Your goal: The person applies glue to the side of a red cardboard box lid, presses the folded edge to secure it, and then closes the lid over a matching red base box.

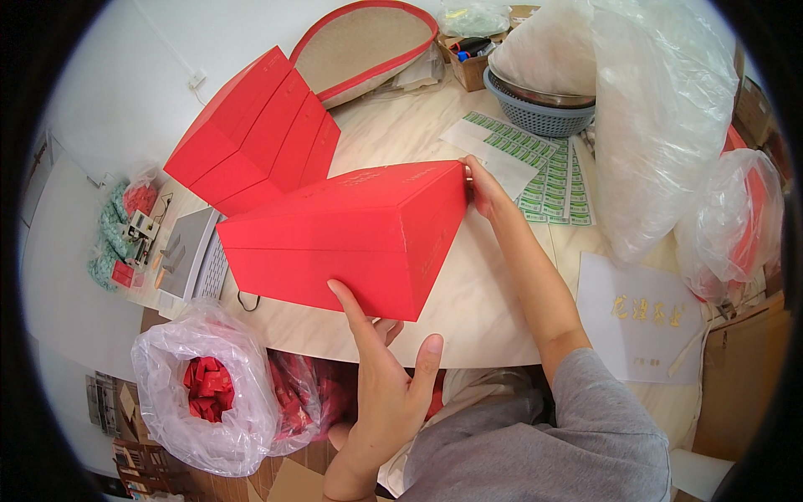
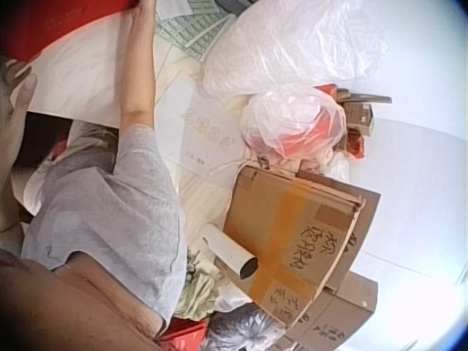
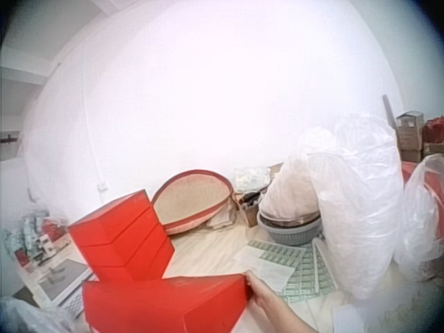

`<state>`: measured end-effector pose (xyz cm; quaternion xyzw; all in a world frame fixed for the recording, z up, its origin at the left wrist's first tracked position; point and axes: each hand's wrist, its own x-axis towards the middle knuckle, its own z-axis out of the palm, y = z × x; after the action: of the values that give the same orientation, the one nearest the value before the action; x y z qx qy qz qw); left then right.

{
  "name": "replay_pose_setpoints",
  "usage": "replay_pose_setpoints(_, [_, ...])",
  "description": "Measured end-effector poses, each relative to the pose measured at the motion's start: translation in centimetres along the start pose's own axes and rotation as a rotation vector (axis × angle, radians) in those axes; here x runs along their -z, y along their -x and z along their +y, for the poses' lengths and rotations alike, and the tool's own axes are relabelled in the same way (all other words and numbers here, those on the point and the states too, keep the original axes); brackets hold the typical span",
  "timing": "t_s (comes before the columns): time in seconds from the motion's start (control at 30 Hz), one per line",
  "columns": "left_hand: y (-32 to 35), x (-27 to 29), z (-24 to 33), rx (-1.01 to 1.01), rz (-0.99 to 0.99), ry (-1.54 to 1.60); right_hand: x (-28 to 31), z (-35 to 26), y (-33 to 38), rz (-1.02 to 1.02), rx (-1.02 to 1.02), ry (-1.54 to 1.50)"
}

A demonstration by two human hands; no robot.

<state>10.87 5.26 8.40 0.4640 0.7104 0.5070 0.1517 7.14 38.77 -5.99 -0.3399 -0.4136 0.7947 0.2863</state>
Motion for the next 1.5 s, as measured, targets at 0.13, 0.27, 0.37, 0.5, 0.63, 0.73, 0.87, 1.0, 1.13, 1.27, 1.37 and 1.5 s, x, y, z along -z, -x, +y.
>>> replay_pose_setpoints(0.13, [-0.2, -0.1, 0.0, -0.004, -0.002, 0.02, 0.0, -0.2, 0.2, 0.008, 0.019, -0.005])
replay_pose_setpoints(0.27, [0.0, 0.2, -1.2, -0.012, 0.108, 0.105, -1.7, 0.5, 0.8, 0.068, 0.075, 0.009])
replay_pose_setpoints(0.37, [0.1, 1.3, -1.8, -0.053, 0.244, 0.122, -2.5, 0.9, 1.7, 0.087, 0.123, 0.136])
replay_pose_setpoints(0.5, [-0.3, 3.6, -2.4, -0.038, 0.399, 0.11, -2.8, 0.6, 2.8, 0.017, 0.275, 0.246])
replay_pose_setpoints(0.63, [0.2, 6.3, -4.9, -0.08, 0.565, -0.04, -5.0, 0.1, 5.9, 0.066, 0.315, 0.319])
replay_pose_setpoints(0.73, [0.3, 7.3, -4.6, -0.006, 0.596, 0.094, -5.9, -0.7, 7.7, 0.065, 0.373, 0.353])
replay_pose_setpoints(0.87, [0.8, 8.2, -6.0, 0.041, 0.617, 0.22, -6.9, -1.6, 9.5, 0.059, 0.401, 0.416])
replay_pose_setpoints(1.0, [0.9, 8.1, -7.3, 0.079, 0.72, 0.211, -6.7, -2.2, 9.4, 0.062, 0.463, 0.455])
replay_pose_setpoints(1.13, [1.1, 8.5, -8.0, 0.121, 0.643, 0.298, -6.9, -2.8, 9.6, 0.06, 0.452, 0.409])
replay_pose_setpoints(1.27, [1.0, 8.6, -7.9, 0.138, 0.647, 0.3, -6.9, -2.8, 9.4, 0.05, 0.472, 0.405])
replay_pose_setpoints(1.37, [1.1, 8.7, -8.2, 0.143, 0.653, 0.307, -7.0, -2.6, 9.4, 0.042, 0.494, 0.412])
replay_pose_setpoints(1.5, [1.9, 8.5, -8.9, 0.151, 0.669, 0.32, -6.9, -2.3, 9.1, 0.009, 0.53, 0.419])
